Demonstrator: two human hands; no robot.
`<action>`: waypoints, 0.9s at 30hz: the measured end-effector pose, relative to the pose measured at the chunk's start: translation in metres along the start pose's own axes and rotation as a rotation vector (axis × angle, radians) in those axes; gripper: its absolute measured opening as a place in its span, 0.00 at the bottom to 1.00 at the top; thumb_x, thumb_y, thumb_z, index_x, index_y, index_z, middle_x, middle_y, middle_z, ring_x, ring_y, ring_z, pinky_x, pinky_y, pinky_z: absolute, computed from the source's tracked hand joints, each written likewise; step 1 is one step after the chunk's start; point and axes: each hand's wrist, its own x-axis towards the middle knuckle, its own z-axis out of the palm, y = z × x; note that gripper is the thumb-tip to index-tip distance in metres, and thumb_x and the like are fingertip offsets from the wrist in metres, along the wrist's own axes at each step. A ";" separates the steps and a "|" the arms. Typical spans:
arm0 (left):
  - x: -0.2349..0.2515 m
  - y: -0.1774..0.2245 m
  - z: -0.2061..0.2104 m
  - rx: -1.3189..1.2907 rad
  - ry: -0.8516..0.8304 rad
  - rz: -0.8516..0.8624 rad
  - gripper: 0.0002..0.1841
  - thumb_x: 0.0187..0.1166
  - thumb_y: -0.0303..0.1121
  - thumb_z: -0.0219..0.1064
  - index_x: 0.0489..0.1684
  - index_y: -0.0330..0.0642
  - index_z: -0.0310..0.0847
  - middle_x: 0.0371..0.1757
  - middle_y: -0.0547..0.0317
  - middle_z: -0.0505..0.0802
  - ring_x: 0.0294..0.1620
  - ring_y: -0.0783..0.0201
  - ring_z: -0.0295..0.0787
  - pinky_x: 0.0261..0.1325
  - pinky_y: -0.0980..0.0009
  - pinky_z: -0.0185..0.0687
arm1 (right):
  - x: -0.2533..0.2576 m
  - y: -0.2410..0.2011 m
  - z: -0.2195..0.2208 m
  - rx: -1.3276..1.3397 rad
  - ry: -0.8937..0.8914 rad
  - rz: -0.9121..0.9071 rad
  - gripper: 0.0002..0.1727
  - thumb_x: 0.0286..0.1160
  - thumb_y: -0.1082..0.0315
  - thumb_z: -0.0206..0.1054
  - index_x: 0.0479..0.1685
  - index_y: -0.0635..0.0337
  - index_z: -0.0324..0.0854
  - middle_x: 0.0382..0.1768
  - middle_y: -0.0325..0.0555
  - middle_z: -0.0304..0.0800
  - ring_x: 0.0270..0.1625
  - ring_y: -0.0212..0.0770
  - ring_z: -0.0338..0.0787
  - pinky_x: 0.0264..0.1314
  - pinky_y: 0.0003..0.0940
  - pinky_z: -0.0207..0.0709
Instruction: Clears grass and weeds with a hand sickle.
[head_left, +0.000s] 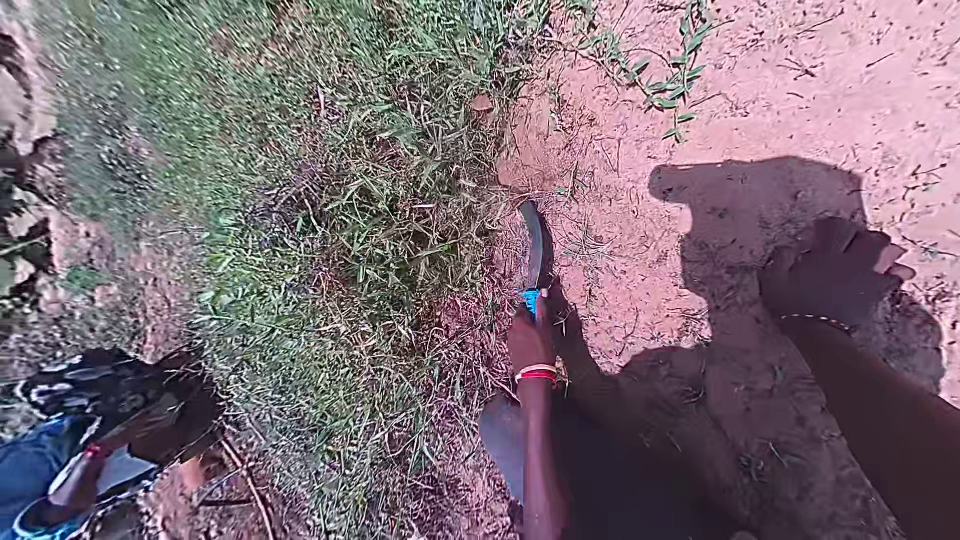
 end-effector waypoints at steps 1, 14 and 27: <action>-0.003 0.003 0.002 -0.033 0.000 0.007 0.32 0.93 0.56 0.50 0.66 0.31 0.83 0.53 0.31 0.92 0.58 0.36 0.90 0.64 0.37 0.80 | 0.000 0.001 0.001 -0.002 0.005 -0.004 0.36 0.77 0.53 0.54 0.83 0.64 0.63 0.79 0.80 0.66 0.82 0.81 0.65 0.74 0.81 0.55; 0.146 0.106 -0.072 0.084 0.033 0.155 0.38 0.94 0.57 0.47 0.77 0.22 0.70 0.75 0.23 0.80 0.80 0.34 0.76 0.82 0.40 0.67 | 0.000 0.005 0.005 0.023 0.048 -0.015 0.38 0.77 0.48 0.51 0.84 0.63 0.64 0.81 0.77 0.65 0.84 0.79 0.63 0.77 0.79 0.51; 0.014 -0.015 -0.020 -0.053 0.027 -0.093 0.34 0.92 0.58 0.51 0.65 0.31 0.83 0.57 0.30 0.91 0.60 0.36 0.89 0.65 0.37 0.79 | -0.002 0.005 0.004 0.054 0.021 -0.009 0.39 0.76 0.52 0.57 0.85 0.65 0.61 0.83 0.77 0.61 0.88 0.77 0.58 0.81 0.79 0.46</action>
